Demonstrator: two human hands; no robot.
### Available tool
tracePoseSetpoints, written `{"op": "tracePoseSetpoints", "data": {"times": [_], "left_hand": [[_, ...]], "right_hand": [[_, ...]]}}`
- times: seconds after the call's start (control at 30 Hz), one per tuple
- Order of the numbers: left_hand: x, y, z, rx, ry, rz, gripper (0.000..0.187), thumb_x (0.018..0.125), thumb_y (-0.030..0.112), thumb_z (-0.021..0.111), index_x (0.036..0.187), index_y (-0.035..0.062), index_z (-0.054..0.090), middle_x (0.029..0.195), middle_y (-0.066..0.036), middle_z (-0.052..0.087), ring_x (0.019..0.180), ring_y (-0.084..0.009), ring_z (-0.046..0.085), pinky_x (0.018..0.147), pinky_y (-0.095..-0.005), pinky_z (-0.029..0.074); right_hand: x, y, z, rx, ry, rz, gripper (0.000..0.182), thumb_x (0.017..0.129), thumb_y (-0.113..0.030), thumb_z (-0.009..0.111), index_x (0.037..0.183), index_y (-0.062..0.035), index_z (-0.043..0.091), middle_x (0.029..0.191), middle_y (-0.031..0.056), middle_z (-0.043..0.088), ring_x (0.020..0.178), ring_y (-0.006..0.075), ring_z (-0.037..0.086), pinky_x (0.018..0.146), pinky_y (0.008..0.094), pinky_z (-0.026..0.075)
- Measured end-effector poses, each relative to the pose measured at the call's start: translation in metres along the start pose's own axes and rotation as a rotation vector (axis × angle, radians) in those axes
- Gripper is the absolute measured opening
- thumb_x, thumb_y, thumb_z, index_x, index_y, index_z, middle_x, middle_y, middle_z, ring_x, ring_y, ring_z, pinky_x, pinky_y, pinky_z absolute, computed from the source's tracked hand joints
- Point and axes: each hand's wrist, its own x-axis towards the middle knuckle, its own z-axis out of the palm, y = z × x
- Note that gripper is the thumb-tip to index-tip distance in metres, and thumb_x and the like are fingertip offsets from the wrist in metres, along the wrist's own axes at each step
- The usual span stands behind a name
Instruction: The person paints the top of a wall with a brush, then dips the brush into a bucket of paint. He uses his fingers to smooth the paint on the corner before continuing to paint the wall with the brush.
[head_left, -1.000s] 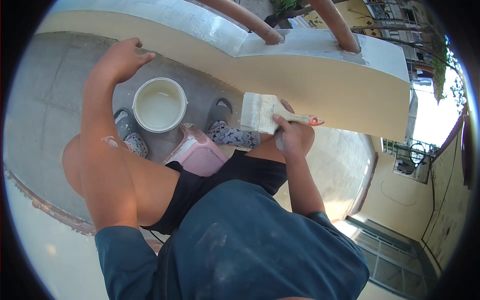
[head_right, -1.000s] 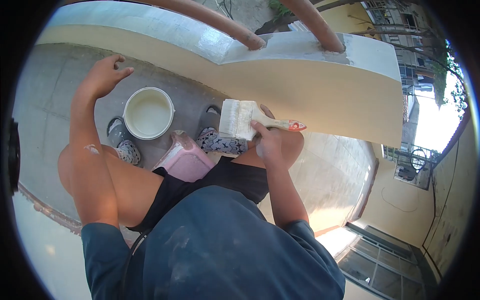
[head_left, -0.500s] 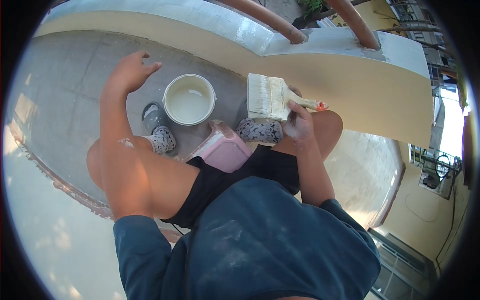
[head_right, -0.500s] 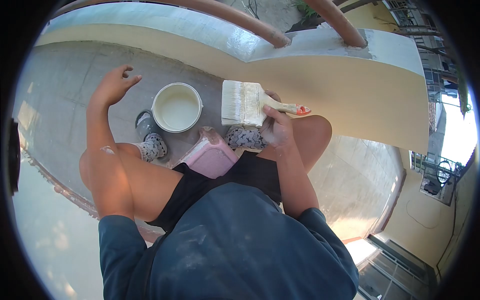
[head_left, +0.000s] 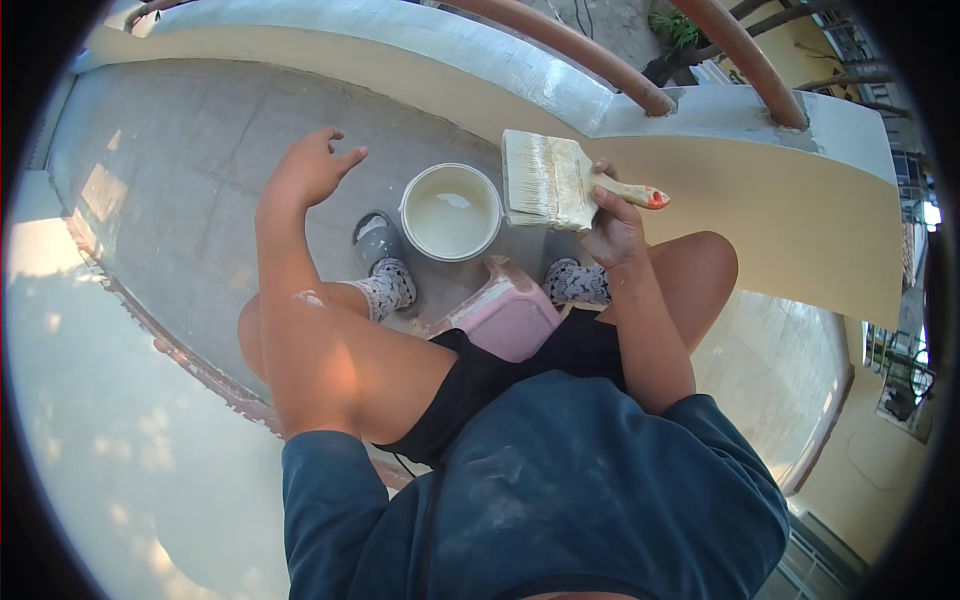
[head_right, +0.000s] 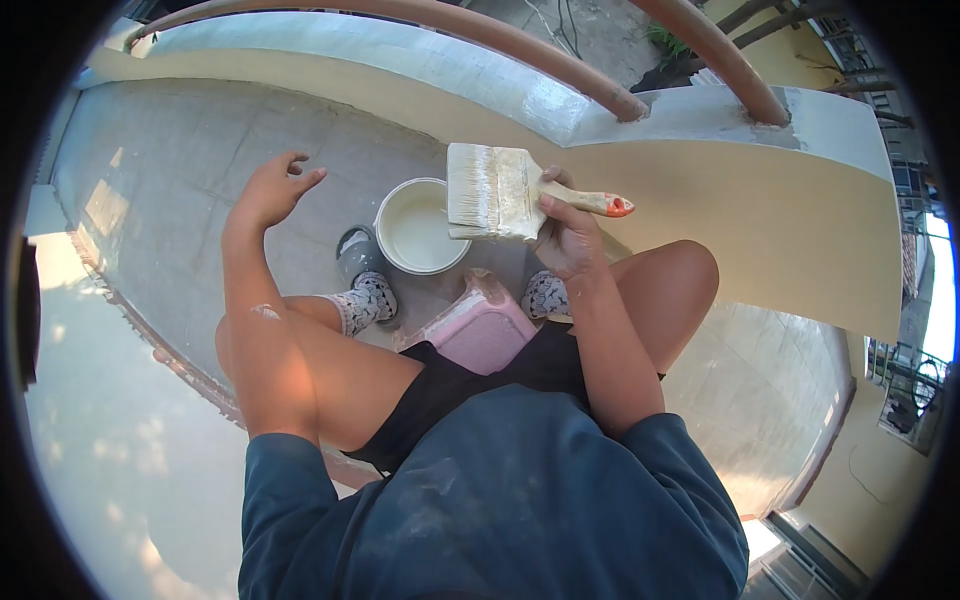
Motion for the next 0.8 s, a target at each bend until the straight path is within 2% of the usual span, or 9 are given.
{"op": "tracePoseSetpoints", "data": {"times": [0.03, 0.1, 0.13, 0.2, 0.23, 0.33, 0.53, 0.67, 0.8], "left_hand": [[0.001, -0.001, -0.004, -0.012, 0.0, -0.013, 0.061, 0.086, 0.041, 0.062, 0.131, 0.0021, 0.05, 0.126, -0.023, 0.055, 0.116, -0.0344, 0.055, 0.096, -0.0412, 0.045], [0.0, -0.003, -0.011, -0.036, 0.021, -0.036, 0.061, 0.085, 0.041, 0.062, 0.131, 0.0023, 0.05, 0.126, -0.023, 0.055, 0.116, -0.0344, 0.055, 0.096, -0.0413, 0.045], [0.0, -0.004, -0.014, -0.065, 0.03, -0.042, 0.061, 0.085, 0.042, 0.062, 0.131, 0.0024, 0.05, 0.127, -0.022, 0.055, 0.116, -0.0344, 0.055, 0.096, -0.0414, 0.044], [0.0, -0.01, -0.017, -0.073, 0.066, -0.037, 0.061, 0.085, 0.042, 0.062, 0.13, 0.0024, 0.051, 0.126, -0.022, 0.056, 0.115, -0.0345, 0.056, 0.095, -0.0408, 0.045], [0.002, -0.013, -0.018, -0.082, 0.085, -0.018, 0.061, 0.085, 0.043, 0.063, 0.129, 0.0023, 0.052, 0.125, -0.023, 0.056, 0.113, -0.0346, 0.056, 0.093, -0.0402, 0.045], [-0.001, -0.009, -0.025, -0.101, 0.078, -0.028, 0.061, 0.084, 0.043, 0.063, 0.128, 0.0027, 0.052, 0.125, -0.022, 0.056, 0.114, -0.0347, 0.056, 0.094, -0.0404, 0.045], [-0.001, 0.002, -0.027, -0.083, 0.073, -0.025, 0.06, 0.084, 0.042, 0.064, 0.128, 0.0035, 0.053, 0.126, -0.022, 0.056, 0.116, -0.0346, 0.054, 0.097, -0.041, 0.043], [-0.002, 0.01, -0.031, -0.083, 0.082, -0.016, 0.059, 0.084, 0.041, 0.064, 0.128, 0.003, 0.053, 0.125, -0.022, 0.056, 0.116, -0.0342, 0.054, 0.097, -0.041, 0.043], [-0.001, 0.013, -0.032, -0.063, 0.094, 0.027, 0.059, 0.083, 0.039, 0.064, 0.127, 0.0018, 0.053, 0.122, -0.023, 0.058, 0.115, -0.0346, 0.055, 0.097, -0.0409, 0.044]], "right_hand": [[0.007, 0.006, 0.003, 0.008, -0.017, 0.01, 0.033, 0.084, -0.002, 0.059, 0.113, -0.0108, 0.047, 0.126, 0.0174, 0.048, 0.118, 0.0323, 0.053, 0.092, 0.0473, 0.052], [0.017, 0.02, 0.014, -0.122, 0.148, 0.081, 0.027, 0.085, 0.001, 0.057, 0.109, -0.0083, 0.051, 0.114, 0.0148, 0.056, 0.105, 0.0279, 0.06, 0.086, 0.0418, 0.055], [0.023, 0.028, 0.014, -0.116, 0.129, 0.091, 0.027, 0.085, 0.001, 0.057, 0.109, -0.0083, 0.051, 0.114, 0.0148, 0.056, 0.105, 0.0279, 0.06, 0.086, 0.0418, 0.055], [0.036, 0.045, 0.007, -0.366, 0.222, 0.179, 0.027, 0.084, 0.001, 0.059, 0.108, -0.0097, 0.052, 0.106, 0.0114, 0.059, 0.095, 0.024, 0.063, 0.077, 0.0389, 0.057], [0.041, 0.056, 0.006, -0.419, 0.25, 0.18, 0.03, 0.082, 0.002, 0.061, 0.108, -0.0106, 0.052, 0.101, 0.0092, 0.06, 0.085, 0.021, 0.064, 0.068, 0.0361, 0.058], [0.052, 0.086, -0.01, -0.508, 0.258, 0.246, 0.029, 0.082, -0.002, 0.062, 0.108, -0.0128, 0.051, 0.104, 0.0077, 0.058, 0.085, 0.0187, 0.063, 0.068, 0.0348, 0.057], [0.061, 0.128, -0.028, -0.535, 0.345, 0.225, 0.03, 0.079, 0.002, 0.064, 0.104, -0.01, 0.053, 0.096, 0.0073, 0.058, 0.08, 0.0179, 0.064, 0.064, 0.0321, 0.057], [0.062, 0.136, -0.047, -0.622, 0.373, 0.272, 0.031, 0.078, 0.002, 0.064, 0.104, -0.0093, 0.052, 0.094, 0.007, 0.057, 0.081, 0.0174, 0.062, 0.065, 0.0323, 0.056], [0.059, 0.136, -0.039, -0.611, 0.384, 0.285, 0.031, 0.078, 0.003, 0.063, 0.104, -0.0092, 0.052, 0.095, 0.008, 0.057, 0.082, 0.0185, 0.062, 0.066, 0.0325, 0.056]]}}
